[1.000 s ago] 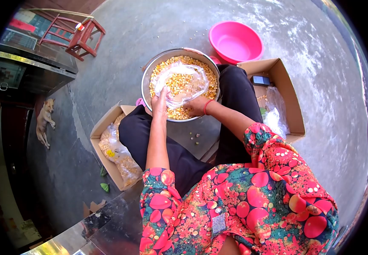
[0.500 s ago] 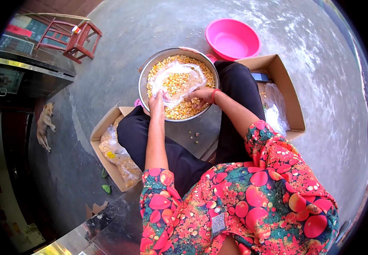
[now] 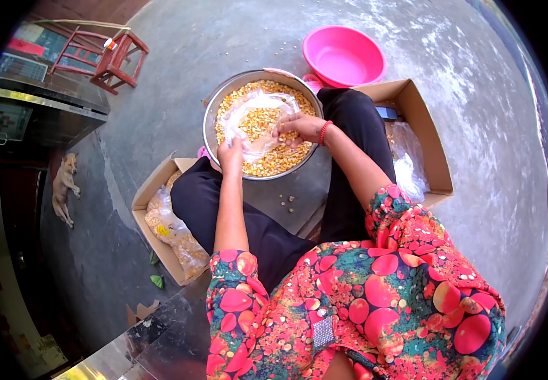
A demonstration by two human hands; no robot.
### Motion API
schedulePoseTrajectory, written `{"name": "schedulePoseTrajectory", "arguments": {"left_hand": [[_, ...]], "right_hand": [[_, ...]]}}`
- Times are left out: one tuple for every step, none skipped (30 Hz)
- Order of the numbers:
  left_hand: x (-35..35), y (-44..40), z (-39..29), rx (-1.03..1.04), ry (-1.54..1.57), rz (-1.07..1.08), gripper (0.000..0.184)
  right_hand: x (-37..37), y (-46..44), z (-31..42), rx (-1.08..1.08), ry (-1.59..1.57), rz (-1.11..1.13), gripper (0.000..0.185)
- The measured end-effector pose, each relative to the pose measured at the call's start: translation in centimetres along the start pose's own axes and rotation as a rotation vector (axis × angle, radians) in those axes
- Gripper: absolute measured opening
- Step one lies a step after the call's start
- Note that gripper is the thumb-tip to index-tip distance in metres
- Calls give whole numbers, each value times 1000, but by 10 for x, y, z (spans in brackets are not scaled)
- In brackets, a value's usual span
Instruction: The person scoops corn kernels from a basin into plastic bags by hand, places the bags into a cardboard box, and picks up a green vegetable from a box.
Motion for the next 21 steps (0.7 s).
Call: {"name": "schedulePoseTrajectory", "arguments": {"left_hand": [[1,2,-5,94,-178,-4,18],[2,6,-8,91,-162,0,18],[4,9,-9,87,-144,10,19],[4,7,-6,64,-125,54,19],[5,7,-2,45,-96,55,18],[6,6,-1,52,-94,81,18],[5,4,4,58,-94,105,18],[6,1,9,39,-84,125,17],[6,11,-4,5,-127,135,18],[6,15,-9,2,-128,125,18],[6,17,-12,-1,-129,114,18],[6,13,-8,0,-132,120,18],[4,7,-1,-2,-116,111,19],[2,1,7,-6,-99,101,19],[3,-1,10,-7,-101,104,19],[3,-3,13,-9,-82,101,20],[2,-5,16,-11,-62,97,20],[3,-4,15,-35,-60,89,20],[4,-3,14,-36,-65,83,20],[3,-3,14,-48,-46,87,20],[2,-2,14,-61,-27,89,19]], "right_hand": [[-8,-8,-4,-56,-106,-169,13],[-18,-22,-14,-61,-197,-241,15],[-21,-32,-22,-66,-198,-255,15],[-20,-39,-24,-111,-191,-301,19],[-21,-45,-25,-155,-184,-350,22],[-13,-43,-20,-220,-114,-322,27],[-3,-43,-16,-283,-44,-292,31],[3,-46,-14,-340,71,-286,34],[6,-53,-17,-396,187,-275,38],[9,-50,-16,-542,330,-378,32],[8,-50,-17,-543,326,-384,32],[10,-49,-17,-413,252,-295,27],[16,-41,-14,-283,178,-205,22],[22,-31,-13,-173,160,-158,15],[22,-29,-16,-172,157,-160,15],[26,-26,-20,-91,335,-70,15],[28,-24,-25,-9,512,23,14],[16,-49,-53,-142,914,-30,15],[16,-48,-55,-323,1138,-82,19],[14,-50,-60,-356,1231,-170,22],[15,-51,-62,-389,1323,-258,25]]}}
Point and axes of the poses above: each hand's wrist, its own y-axis away from the middle knuckle, its own x-axis out of the palm, z = x × y, the point moved 3 cm from there along -y, towards the middle knuckle, and after that the axes turned 7 degrees about -z, right-handed, at the moved point
